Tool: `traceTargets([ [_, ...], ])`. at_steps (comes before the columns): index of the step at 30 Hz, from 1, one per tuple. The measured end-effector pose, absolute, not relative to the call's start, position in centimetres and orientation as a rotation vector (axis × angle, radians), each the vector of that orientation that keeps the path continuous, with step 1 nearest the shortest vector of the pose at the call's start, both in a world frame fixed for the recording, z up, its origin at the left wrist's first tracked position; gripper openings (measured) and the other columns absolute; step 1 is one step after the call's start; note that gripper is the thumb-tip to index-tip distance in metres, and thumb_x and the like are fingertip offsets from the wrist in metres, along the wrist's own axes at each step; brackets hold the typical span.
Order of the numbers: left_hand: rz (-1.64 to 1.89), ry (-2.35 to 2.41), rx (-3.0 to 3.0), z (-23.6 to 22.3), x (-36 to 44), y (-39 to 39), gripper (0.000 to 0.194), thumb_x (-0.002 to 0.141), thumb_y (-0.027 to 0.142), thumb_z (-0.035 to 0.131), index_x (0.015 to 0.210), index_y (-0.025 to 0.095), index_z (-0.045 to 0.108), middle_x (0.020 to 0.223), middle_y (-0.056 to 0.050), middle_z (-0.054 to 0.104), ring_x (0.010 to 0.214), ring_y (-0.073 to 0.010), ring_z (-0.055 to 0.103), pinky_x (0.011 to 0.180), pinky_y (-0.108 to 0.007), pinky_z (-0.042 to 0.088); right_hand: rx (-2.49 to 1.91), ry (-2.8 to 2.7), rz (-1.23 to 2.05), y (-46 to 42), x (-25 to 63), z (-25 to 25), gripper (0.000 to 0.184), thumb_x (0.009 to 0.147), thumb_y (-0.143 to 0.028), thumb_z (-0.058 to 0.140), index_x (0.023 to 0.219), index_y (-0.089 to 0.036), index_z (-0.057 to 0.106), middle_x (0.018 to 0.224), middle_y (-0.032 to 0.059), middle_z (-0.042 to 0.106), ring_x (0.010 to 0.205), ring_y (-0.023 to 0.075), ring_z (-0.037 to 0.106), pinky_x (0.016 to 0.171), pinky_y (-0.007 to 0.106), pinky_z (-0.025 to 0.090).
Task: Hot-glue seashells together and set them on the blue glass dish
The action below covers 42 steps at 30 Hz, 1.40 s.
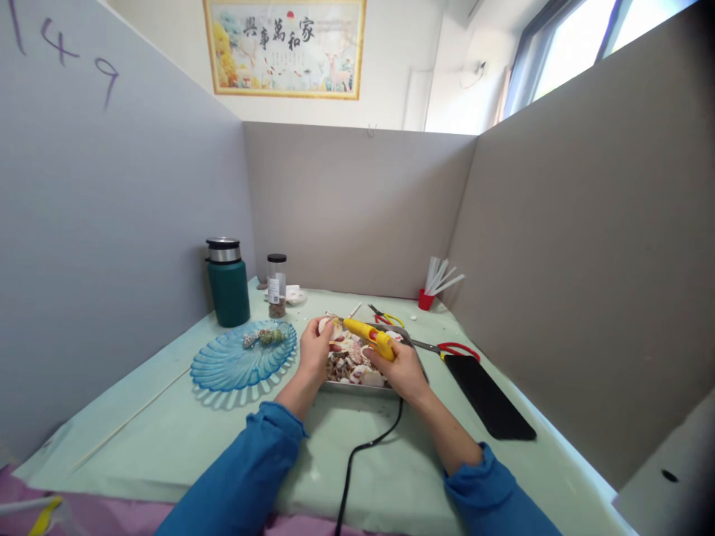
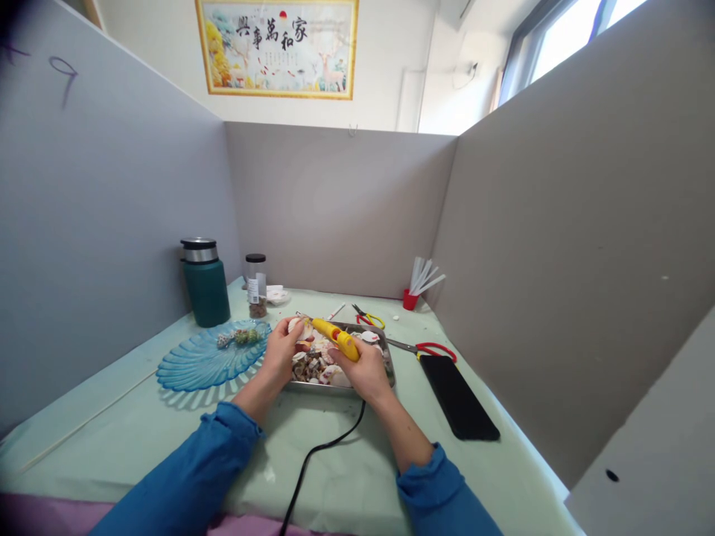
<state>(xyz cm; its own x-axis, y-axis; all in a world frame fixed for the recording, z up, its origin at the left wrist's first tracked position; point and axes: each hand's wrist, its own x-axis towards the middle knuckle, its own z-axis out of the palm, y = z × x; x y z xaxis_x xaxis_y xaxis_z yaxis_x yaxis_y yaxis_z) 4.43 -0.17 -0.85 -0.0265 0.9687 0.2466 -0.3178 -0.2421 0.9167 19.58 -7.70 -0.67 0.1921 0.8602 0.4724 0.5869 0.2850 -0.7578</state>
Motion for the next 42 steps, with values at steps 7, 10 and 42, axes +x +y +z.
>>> traceTargets([
  [7, 1.485, 0.840, 1.189, -0.7, 4.6, -0.4, 0.030, 0.066, 0.038, 0.065, 0.083, 0.014, 0.058, 0.078, 0.000, 0.059, 0.054, -0.0119, 0.061, 0.039, -0.019, 0.040, -1.407, -1.495, 0.313, -7.5, 19.7, -1.0, 0.043, 0.073, -0.056, 0.062, 0.074, -0.014, 0.065, 0.059, -0.0012, 0.055, 0.053, 0.0115, 0.044, 0.049, 0.023, 0.036],
  [10, 1.476, 0.842, 1.211, -0.8, 4.6, -0.3, 0.028, 0.068, 0.038, 0.064, 0.083, 0.014, 0.059, 0.075, 0.001, 0.058, 0.054, -0.0115, 0.060, 0.039, -0.019, 0.042, -1.402, -1.500, 0.319, -7.5, 19.7, -1.0, 0.043, 0.073, -0.056, 0.061, 0.074, -0.014, 0.065, 0.060, -0.0010, 0.055, 0.054, 0.0118, 0.044, 0.049, 0.023, 0.036],
  [42, 1.521, 0.929, 1.034, -0.9, 4.6, 0.3, 0.023, 0.068, 0.030, 0.060, 0.084, 0.015, 0.053, 0.076, -0.001, 0.059, 0.055, -0.0115, 0.062, 0.040, -0.018, 0.043, -1.682, -1.575, 0.176, -7.3, 22.7, 0.0, 0.039, 0.077, -0.052, 0.059, 0.097, -0.020, 0.069, 0.075, 0.0023, 0.068, 0.069, 0.0198, 0.060, 0.060, 0.026, 0.039],
])
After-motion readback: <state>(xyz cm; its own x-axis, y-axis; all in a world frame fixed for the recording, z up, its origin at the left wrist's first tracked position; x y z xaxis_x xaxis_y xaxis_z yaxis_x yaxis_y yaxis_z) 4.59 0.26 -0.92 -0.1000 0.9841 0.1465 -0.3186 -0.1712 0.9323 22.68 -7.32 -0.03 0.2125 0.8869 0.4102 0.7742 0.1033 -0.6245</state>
